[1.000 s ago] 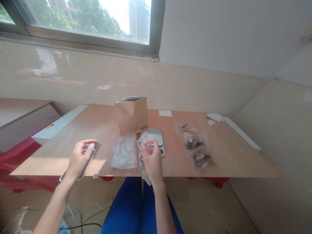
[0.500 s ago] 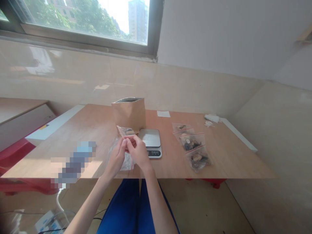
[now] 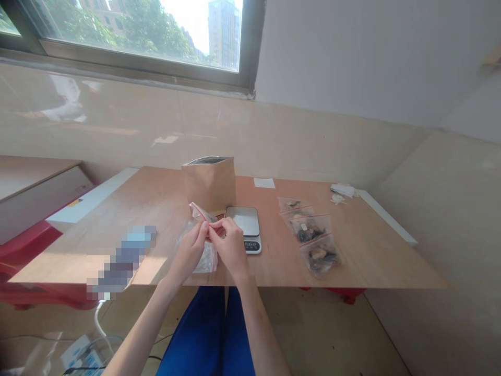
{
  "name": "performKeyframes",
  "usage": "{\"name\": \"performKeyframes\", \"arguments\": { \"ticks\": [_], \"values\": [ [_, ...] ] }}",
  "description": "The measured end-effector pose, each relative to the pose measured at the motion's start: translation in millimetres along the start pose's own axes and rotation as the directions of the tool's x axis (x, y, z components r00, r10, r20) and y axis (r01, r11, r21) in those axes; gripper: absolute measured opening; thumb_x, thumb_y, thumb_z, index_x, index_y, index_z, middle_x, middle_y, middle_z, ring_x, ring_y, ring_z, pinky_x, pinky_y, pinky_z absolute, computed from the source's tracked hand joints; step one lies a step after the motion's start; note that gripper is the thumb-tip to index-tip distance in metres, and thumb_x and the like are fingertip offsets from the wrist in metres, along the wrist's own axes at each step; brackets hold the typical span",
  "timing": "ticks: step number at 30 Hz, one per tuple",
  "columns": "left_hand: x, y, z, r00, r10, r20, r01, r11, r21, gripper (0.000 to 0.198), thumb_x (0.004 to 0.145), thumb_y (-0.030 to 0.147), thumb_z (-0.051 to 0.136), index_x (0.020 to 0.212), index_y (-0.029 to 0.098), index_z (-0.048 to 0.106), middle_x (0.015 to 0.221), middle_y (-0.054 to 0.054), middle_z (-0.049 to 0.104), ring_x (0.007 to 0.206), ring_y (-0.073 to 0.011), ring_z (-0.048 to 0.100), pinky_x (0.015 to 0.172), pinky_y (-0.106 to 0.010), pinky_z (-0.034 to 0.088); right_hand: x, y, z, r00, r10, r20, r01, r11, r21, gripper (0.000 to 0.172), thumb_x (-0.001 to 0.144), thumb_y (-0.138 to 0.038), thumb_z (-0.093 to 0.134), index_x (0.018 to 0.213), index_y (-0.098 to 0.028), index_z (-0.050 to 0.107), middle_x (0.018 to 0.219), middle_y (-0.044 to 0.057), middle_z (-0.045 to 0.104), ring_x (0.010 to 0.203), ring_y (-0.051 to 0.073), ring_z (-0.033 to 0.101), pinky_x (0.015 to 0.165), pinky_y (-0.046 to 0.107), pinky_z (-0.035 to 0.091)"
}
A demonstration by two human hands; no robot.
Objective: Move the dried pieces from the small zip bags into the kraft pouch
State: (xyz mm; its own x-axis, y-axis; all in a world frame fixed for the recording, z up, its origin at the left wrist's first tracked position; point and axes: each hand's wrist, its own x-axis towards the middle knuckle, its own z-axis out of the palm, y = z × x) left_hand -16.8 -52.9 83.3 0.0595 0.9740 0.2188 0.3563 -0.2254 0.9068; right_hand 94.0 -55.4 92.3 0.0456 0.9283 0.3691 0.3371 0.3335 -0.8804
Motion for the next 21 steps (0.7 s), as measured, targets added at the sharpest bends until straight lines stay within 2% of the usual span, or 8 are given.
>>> {"name": "performKeyframes", "arguments": {
  "ticks": [6,12,17,21],
  "values": [
    [6,-5,-8.2,0.993,0.091,0.077,-0.097,0.992,0.075,0.031,0.092,0.037,0.031,0.071,0.021,0.046,0.067,-0.001,0.059,0.064,-0.0168,0.058,0.062,-0.027,0.041,2,-1,-4,0.995,0.097,0.031,-0.099,0.993,0.069,0.022,0.079,-0.038,0.06,0.073,-0.017,0.065,0.074,0.004,0.068,0.069,0.016,0.063,0.066,0.026,0.05],
    [8,-4,-13.6,0.972,0.158,0.172,-0.18,0.976,0.12,0.032,0.092,0.037,0.032,0.068,0.021,0.045,0.063,0.001,0.054,0.059,-0.014,0.052,0.059,-0.025,0.037,4,3,-6,0.987,0.16,0.005,-0.16,0.983,0.087,0.019,0.076,-0.033,0.06,0.069,-0.016,0.064,0.068,0.004,0.068,0.063,0.015,0.062,0.062,0.026,0.049],
    [8,1,-14.4,0.976,0.133,0.17,-0.15,0.985,0.091,0.032,0.09,0.038,0.037,0.066,0.02,0.047,0.063,0.001,0.052,0.062,-0.0134,0.051,0.06,-0.024,0.037,6,2,-13,0.982,0.167,-0.091,-0.158,0.982,0.099,0.019,0.075,-0.034,0.06,0.074,-0.016,0.065,0.072,0.005,0.069,0.066,0.016,0.063,0.064,0.026,0.05],
    [6,3,-8.5,0.983,0.092,0.162,-0.08,0.994,-0.076,0.033,0.091,0.04,0.033,0.071,0.019,0.05,0.066,0.0,0.055,0.064,-0.0139,0.053,0.063,-0.025,0.04,6,-5,-18,0.985,0.17,0.012,-0.17,0.974,0.149,0.022,0.075,-0.037,0.062,0.076,-0.015,0.067,0.072,0.005,0.069,0.066,0.016,0.064,0.063,0.027,0.051]
  ]
}}
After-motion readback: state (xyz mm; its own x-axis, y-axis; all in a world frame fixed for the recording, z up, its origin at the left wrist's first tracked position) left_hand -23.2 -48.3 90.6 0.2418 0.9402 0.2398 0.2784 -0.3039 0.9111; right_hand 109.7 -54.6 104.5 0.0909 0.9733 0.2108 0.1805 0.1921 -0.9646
